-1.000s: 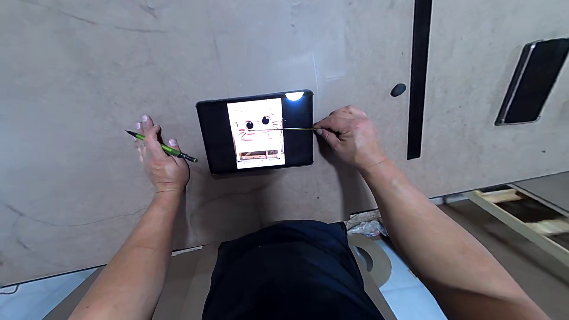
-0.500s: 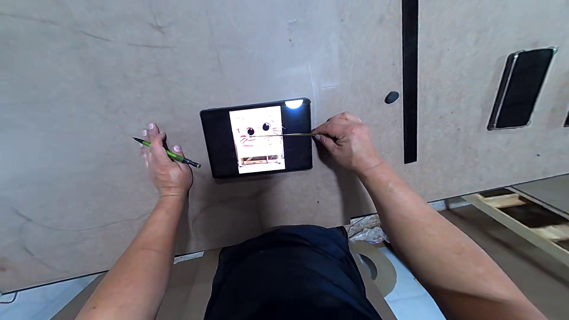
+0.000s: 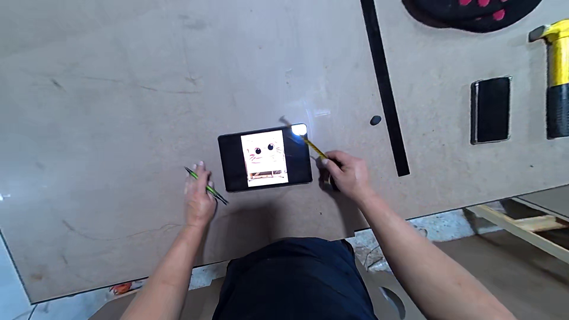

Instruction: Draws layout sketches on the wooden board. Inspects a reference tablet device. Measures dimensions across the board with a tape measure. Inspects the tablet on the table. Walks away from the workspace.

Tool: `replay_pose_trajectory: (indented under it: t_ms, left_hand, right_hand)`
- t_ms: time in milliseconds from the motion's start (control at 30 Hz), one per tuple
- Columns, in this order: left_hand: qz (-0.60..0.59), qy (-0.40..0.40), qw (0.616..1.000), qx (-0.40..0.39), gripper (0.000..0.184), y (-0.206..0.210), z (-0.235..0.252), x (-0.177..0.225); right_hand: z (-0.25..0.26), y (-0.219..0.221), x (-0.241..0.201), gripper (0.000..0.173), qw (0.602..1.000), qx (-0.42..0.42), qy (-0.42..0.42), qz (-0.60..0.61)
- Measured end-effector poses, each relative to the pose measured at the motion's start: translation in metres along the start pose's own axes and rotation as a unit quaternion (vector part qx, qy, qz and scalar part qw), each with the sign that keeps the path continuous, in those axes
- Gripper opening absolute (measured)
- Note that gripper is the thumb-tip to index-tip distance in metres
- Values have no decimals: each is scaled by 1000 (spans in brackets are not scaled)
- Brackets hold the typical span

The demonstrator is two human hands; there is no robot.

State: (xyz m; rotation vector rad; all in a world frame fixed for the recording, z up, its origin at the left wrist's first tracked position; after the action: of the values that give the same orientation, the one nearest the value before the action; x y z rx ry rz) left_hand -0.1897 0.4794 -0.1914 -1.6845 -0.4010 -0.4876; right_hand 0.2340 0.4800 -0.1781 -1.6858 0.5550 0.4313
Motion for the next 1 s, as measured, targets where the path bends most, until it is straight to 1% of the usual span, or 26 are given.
replay_pose_trajectory:
  t_ms: [67,133,200,300,367,400,467,533,633,700,833,1000]
  left_hand:
    - [5,29,999,-15,39,14,-28,10]
    - [16,48,999,-15,44,30,-50,20]
    - [15,89,996,-16,44,40,-62,26]
    - [14,195,978,-72,44,48,-67,33]
    - [12,239,966,-100,45,52,-62,35]
    - [2,246,965,-96,44,54,-58,36]
    - [-22,238,968,-81,41,55,-51,36]
    - [-29,231,970,-68,40,58,-49,37]
    - [-23,233,971,-53,40,63,-52,36]
    - [-20,233,971,-54,41,64,-52,35]
    - [-18,231,971,-57,42,66,-51,32]
    - [-26,242,969,-47,42,69,-51,30]
  right_hand:
    - [-36,6,-1,24,997,-7,67,27]
    - [-74,19,-2,31,995,-14,93,27]
    - [-106,34,-6,38,995,-7,99,14]
    - [-132,53,-18,36,996,12,88,-6]
    - [-134,60,-27,33,997,8,63,-38]
    - [-131,62,-32,35,998,11,49,-46]
    - [-121,65,-40,35,998,26,18,-52]
    - [-110,69,-44,33,998,36,7,-57]
    - [-95,73,-55,34,996,46,28,-70]
    - [-89,75,-62,32,995,36,39,-80]
    - [-82,77,-72,31,993,-18,49,-103]
    - [-75,75,-75,32,988,-63,70,-122]
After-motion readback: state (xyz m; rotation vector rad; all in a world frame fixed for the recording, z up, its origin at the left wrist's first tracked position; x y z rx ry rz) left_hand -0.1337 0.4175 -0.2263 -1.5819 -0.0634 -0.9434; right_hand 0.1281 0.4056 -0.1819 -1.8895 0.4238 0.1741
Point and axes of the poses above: each hand's wrist, its own z-axis towards the middle knuckle, its own y-axis out of the palm, x = y × z, the point moved 2 cm from there along z, towards the middle knuckle, and after that the axes turned 10 degrees about -z, right-handed, at the moved point
